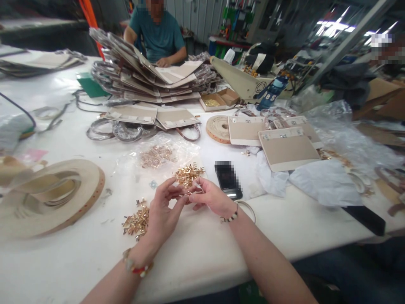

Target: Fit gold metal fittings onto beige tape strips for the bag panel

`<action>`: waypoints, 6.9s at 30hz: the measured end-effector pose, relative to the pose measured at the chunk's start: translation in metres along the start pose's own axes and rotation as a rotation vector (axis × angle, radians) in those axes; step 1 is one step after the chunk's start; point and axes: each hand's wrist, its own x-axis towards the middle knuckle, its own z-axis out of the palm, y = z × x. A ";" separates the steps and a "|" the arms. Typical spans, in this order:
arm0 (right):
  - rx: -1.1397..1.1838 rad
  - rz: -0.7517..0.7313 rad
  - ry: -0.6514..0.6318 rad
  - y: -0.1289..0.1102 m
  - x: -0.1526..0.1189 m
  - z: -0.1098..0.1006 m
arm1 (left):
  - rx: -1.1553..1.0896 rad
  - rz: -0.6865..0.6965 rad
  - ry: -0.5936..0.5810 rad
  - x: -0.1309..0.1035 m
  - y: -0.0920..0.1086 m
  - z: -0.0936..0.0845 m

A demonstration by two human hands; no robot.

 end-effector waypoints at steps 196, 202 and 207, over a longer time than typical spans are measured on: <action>-0.146 -0.185 0.147 0.007 0.006 0.003 | 0.742 0.293 -0.281 0.014 0.008 -0.016; -0.049 -0.198 0.160 0.001 0.004 0.001 | 0.680 0.238 -0.160 0.015 0.010 -0.017; -0.041 -0.205 0.163 -0.001 0.003 0.001 | 0.677 0.198 -0.155 0.015 0.011 -0.016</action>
